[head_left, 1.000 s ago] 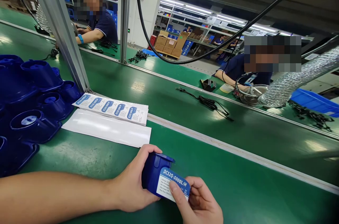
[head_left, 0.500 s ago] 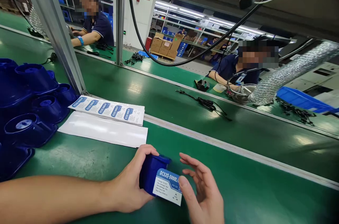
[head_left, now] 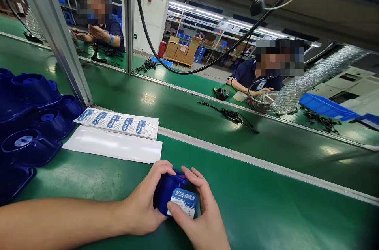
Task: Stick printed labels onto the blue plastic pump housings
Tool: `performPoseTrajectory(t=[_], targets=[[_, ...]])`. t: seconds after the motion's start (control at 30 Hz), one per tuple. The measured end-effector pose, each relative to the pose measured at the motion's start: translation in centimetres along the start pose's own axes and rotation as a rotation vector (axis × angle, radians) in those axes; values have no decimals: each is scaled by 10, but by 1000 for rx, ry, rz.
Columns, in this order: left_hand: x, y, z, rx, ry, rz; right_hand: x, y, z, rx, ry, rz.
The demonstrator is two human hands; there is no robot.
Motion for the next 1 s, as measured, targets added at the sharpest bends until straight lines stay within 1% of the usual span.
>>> performPoseTrajectory(t=[0.1,0.17,0.27,0.33,0.4,0.47,0.53,0.6,0.67,0.7,0.8,0.87,0.9,0.93,1.0], targets=[[-1,0,2,-14,-17,2,1,-3,5,-30,16,-19],[-2,0,2,-21,-26,-9,1,-5,6,-35,11,-76],[-2,0,1,-28,-28,-34,0,-5,5,1,-68,-212],[0,1,0,-37,-62,-75,-3,-3,2,37,-121,-266],[2,3,-2,-49,-119,-125,-5,0,-2,58,-138,-254],[5,5,-3,-64,-166,-165,-5,5,-6,49,-133,-216],[6,6,-3,-78,-191,-183,-4,11,-10,30,-133,-194],[5,5,-3,-91,-186,-183,-1,16,-15,12,-130,-196],[2,2,-1,-71,-129,-141,1,18,-18,0,-139,-223],[0,1,0,-52,-71,-97,1,17,-19,0,-159,-262],[-7,-3,0,50,177,96,0,7,-15,38,-253,-478],[-9,-3,-2,120,316,215,-2,-6,-9,59,-270,-605],[-10,-3,-4,140,349,263,-3,-13,-6,59,-266,-627],[-10,-3,-6,138,355,303,-3,-19,-4,58,-262,-617],[-9,-2,-8,88,296,353,-3,-25,-3,64,-265,-541]])
Point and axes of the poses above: each hand's wrist, its own z-axis away from the middle knuckle, its own y-axis out of the back of the hand, x = y × z, the point moved 1 cm from there along -z, towards the middle knuckle, and after that the axes turned 12 degrees about y, right-handed, at the moved point
